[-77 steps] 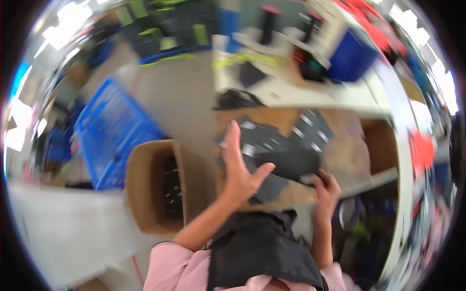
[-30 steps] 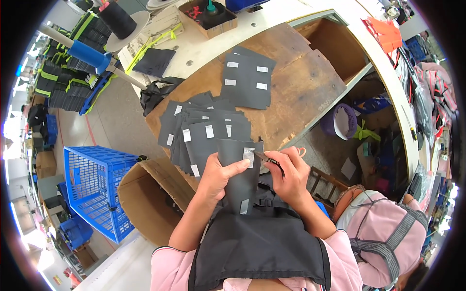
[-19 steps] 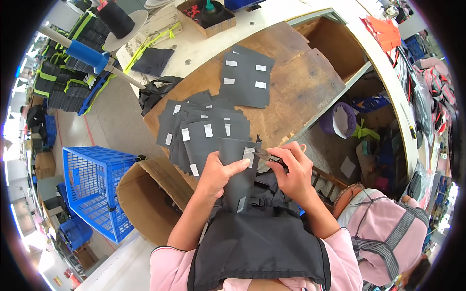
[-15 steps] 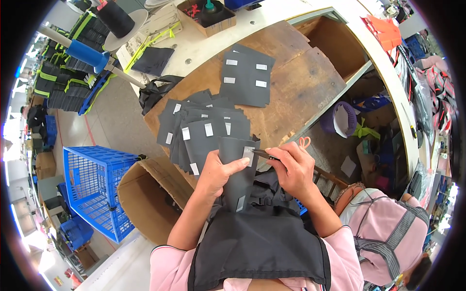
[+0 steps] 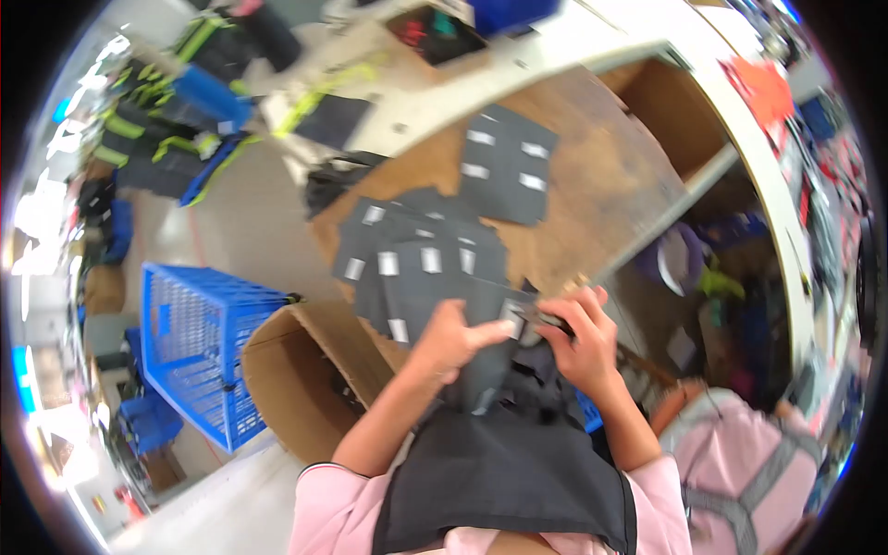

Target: Removing white stickers from small black fabric components in a factory environment.

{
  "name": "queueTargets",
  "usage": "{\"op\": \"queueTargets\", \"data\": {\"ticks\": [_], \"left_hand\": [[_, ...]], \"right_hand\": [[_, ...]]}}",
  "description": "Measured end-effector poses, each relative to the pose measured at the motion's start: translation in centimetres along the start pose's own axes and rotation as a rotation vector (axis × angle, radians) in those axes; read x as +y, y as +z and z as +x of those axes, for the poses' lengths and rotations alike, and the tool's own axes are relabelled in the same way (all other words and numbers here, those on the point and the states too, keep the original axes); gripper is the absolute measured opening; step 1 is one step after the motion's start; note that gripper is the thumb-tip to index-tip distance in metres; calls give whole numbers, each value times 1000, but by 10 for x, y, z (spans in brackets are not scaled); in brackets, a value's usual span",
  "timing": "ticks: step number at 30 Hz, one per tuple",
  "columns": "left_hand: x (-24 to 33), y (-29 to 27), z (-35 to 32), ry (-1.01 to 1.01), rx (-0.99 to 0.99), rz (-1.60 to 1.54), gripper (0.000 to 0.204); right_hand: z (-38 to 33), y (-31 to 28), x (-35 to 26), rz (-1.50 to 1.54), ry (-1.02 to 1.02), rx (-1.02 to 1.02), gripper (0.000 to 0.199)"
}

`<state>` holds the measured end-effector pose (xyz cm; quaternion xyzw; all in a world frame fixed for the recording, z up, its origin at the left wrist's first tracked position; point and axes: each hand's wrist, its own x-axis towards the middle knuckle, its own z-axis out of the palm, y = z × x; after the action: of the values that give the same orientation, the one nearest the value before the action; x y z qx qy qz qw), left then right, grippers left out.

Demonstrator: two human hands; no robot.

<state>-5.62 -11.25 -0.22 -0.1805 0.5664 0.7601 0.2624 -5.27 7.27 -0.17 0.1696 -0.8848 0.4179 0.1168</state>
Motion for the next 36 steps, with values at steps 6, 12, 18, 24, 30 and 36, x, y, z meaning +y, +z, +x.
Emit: {"op": "queueTargets", "data": {"ticks": [6,12,18,24,30,36], "left_hand": [[6,5,6,-58,-198,153,30],[-15,3,9,208,-102,505,37],[-21,0,15,147,-226,126,41],[-20,-1,19,13,-234,-93,30],[-17,-3,17,-41,-268,-158,28],[-10,-7,4,-125,-9,-230,30]], "right_hand": [[-6,-16,-8,303,269,79,21],[8,-20,34,464,344,-517,19],[9,-12,19,495,420,-355,18],[27,10,-4,291,333,-87,12],[15,25,-5,250,213,36,12],[7,21,-15,241,160,179,10]]}}
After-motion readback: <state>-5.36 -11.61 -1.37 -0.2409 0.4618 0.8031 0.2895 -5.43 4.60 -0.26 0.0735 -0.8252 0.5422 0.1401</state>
